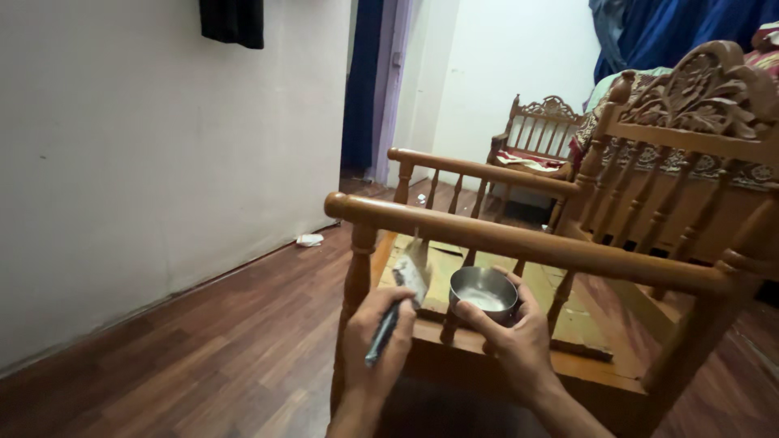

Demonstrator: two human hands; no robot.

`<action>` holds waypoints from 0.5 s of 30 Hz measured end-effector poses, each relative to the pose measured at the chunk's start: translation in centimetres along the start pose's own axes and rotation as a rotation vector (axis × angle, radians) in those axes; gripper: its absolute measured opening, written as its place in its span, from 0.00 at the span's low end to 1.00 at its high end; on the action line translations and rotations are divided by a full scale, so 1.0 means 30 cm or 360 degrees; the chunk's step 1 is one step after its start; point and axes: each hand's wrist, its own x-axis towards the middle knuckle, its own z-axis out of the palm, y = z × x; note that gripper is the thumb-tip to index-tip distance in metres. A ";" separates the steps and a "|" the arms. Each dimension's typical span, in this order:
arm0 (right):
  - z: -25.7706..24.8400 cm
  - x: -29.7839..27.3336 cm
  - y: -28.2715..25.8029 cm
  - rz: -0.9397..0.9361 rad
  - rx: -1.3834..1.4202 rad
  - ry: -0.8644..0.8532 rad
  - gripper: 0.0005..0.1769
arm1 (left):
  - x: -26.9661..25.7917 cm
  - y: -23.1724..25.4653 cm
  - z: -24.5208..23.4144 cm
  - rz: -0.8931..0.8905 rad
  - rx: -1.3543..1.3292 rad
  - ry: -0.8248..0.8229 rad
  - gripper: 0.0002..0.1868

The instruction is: The person applies a clear coating to the wooden surfaces of a chair using a paintbrush and a small metal cup of liquid.

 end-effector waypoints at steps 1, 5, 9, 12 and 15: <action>-0.013 0.004 -0.004 -0.0012 -0.0015 0.0007 0.49 | -0.010 0.007 0.003 -0.0100 0.0020 0.0033 0.09; -0.053 0.001 0.018 -0.0081 0.0066 -0.0009 0.47 | -0.002 0.018 0.071 -0.0164 0.0050 0.0049 0.09; -0.098 0.011 0.030 -0.0245 0.0055 -0.0016 0.45 | -0.043 0.036 0.103 0.0151 0.0217 0.0039 0.09; -0.130 0.009 0.035 -0.0198 0.0029 0.0019 0.46 | -0.048 0.027 0.113 0.0199 0.0255 0.0185 0.09; -0.153 -0.006 0.022 -0.0333 -0.0028 0.0007 0.44 | -0.069 0.006 0.121 -0.0033 0.0402 0.0028 0.09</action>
